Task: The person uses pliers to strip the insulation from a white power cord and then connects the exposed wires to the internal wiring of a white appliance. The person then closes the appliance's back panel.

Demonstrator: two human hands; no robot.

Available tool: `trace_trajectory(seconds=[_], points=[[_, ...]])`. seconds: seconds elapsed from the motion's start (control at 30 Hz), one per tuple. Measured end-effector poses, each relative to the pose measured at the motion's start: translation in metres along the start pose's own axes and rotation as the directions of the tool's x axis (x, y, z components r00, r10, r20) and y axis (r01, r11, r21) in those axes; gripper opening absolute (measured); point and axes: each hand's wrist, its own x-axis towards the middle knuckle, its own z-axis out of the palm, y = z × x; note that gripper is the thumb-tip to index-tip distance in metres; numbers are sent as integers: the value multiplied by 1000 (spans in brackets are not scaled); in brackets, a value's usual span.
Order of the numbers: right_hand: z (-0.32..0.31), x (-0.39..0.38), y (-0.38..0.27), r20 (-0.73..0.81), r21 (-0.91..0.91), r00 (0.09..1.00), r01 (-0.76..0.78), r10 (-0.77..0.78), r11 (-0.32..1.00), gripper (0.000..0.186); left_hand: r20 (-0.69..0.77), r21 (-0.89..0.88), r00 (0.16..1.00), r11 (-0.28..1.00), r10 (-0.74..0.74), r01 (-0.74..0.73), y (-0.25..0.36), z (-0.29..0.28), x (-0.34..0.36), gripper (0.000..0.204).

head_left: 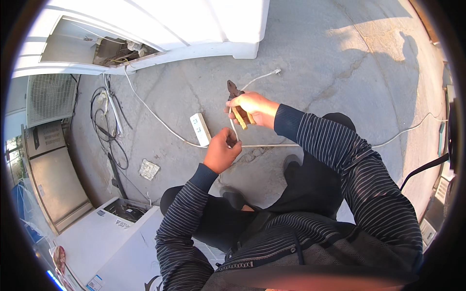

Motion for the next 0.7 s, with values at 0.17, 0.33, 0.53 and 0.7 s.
trace_trajectory(seconds=[0.17, 0.33, 0.53, 0.7], points=[[43, -29, 13, 210, -476, 960, 264, -183, 839, 43, -157, -467, 914, 844, -373, 264, 3, -70, 12, 42], [70, -43, 47, 538, -736, 830, 548, -149, 398, 46, -153, -889, 863, 449, -482, 93, -1, -117, 17, 74], [90, -56, 75, 681, -732, 732, 679, 19, 63, 41, -297, -941, 797, 302, -527, -152, -35, -155, 39, 72], [77, -55, 88, 673, -717, 724, 689, 150, -110, 42, -375, -918, 840, 283, -392, -278, -29, -190, 31, 47]])
